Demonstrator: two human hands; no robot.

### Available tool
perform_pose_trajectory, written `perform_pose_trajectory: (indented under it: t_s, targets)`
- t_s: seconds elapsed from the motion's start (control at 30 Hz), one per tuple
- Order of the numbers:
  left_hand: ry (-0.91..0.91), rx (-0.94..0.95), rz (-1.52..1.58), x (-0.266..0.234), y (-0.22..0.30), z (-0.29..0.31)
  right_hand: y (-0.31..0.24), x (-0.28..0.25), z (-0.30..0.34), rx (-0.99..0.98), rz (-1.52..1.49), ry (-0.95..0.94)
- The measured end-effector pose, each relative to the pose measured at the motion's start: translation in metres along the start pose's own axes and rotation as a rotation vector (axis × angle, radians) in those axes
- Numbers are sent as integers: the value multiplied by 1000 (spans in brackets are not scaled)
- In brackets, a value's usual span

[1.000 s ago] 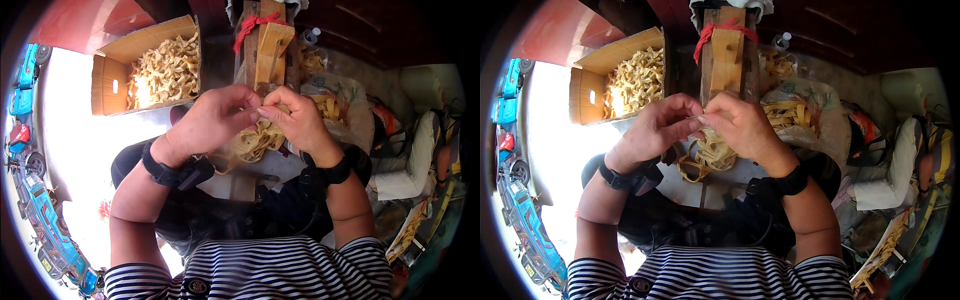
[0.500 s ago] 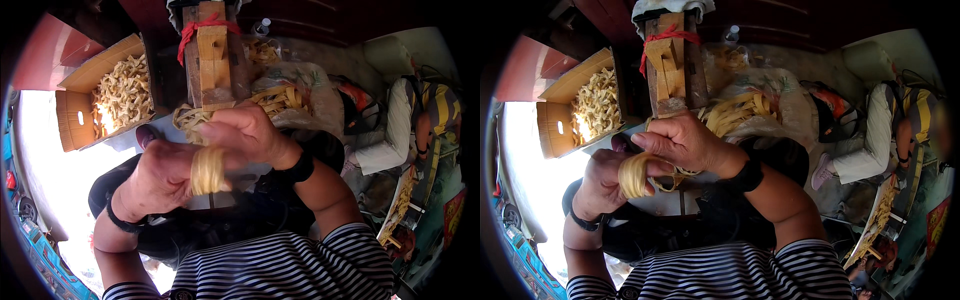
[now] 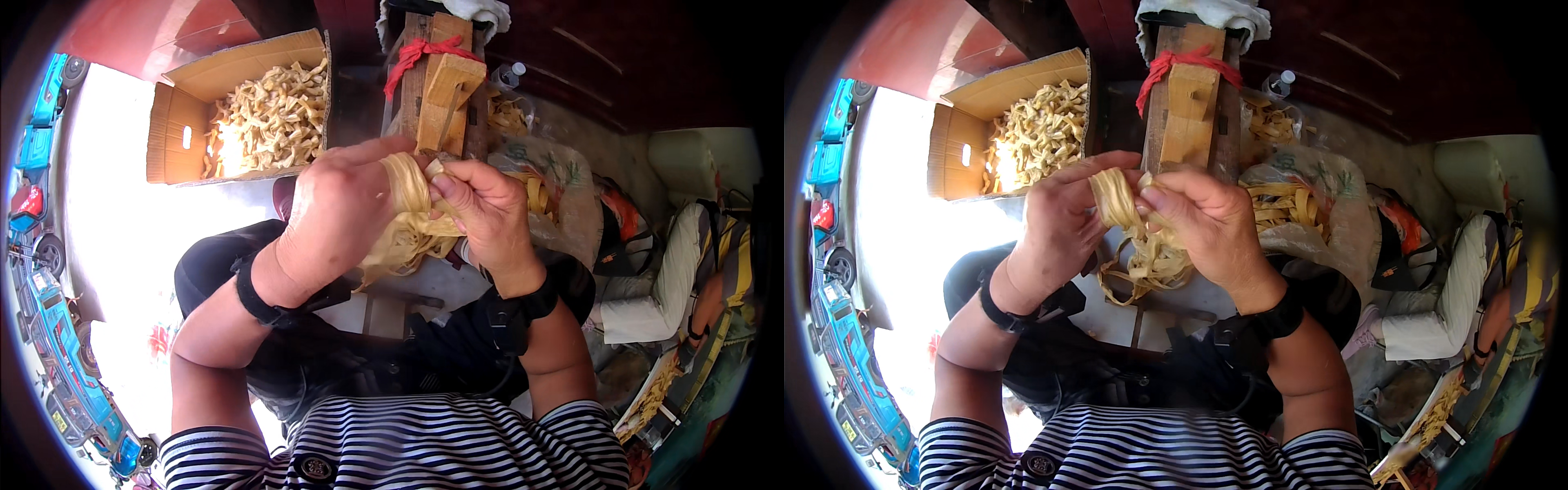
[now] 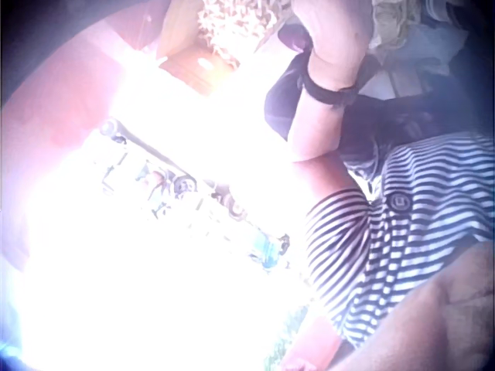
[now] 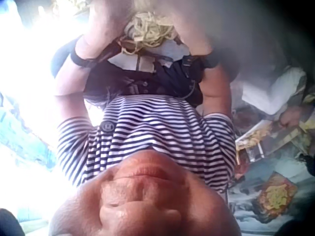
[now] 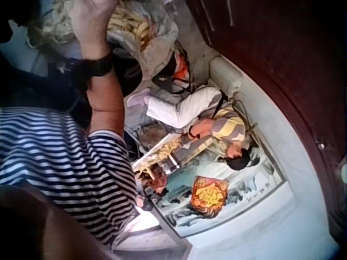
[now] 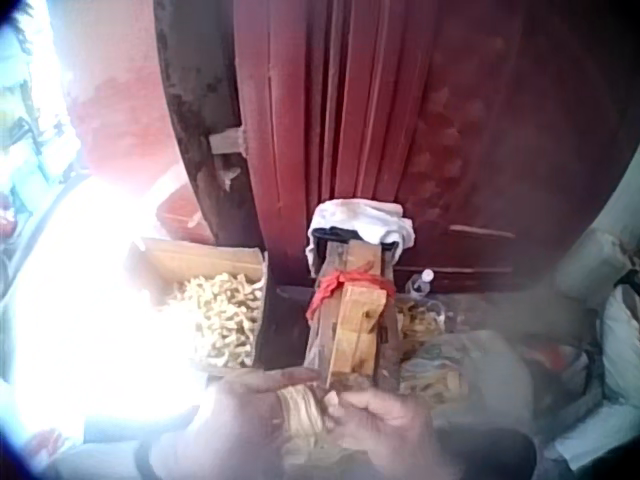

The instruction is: The person peels and separates long, thin strips of agricultural material by hand, pulling them through a wooden jig and placing the processed pieces into a cardboard box.

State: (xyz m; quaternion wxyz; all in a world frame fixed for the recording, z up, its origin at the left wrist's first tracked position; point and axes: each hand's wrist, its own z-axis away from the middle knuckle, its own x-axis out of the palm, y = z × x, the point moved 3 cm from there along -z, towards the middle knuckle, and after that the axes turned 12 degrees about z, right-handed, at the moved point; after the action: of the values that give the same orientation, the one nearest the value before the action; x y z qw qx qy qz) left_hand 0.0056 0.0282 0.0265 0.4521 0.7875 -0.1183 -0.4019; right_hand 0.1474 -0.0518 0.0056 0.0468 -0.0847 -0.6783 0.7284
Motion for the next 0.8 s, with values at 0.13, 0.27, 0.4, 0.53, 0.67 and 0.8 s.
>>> perform_pose_trajectory:
  t_s: [0.13, 0.27, 0.4, 0.53, 0.67, 0.8]
  targets:
    - [-234, -62, -183, 8, 1, 4, 2, 1, 3, -291, 624, -101]
    - [-253, 104, -134, 8, 7, 6, 14, -2, 3, -184, 698, -174]
    - [-138, -85, 541, -13, 4, 0, 7, -5, 6, 280, -30, -305]
    - [180, -87, 818, -26, -2, -3, 15, -16, 12, 303, -385, -436]
    - [83, -321, 935, -16, -16, 1, 20, -15, 8, 377, -450, -413]
    - [-175, -627, 1199, 8, -19, 5, 22, -10, 10, 458, -399, -412]
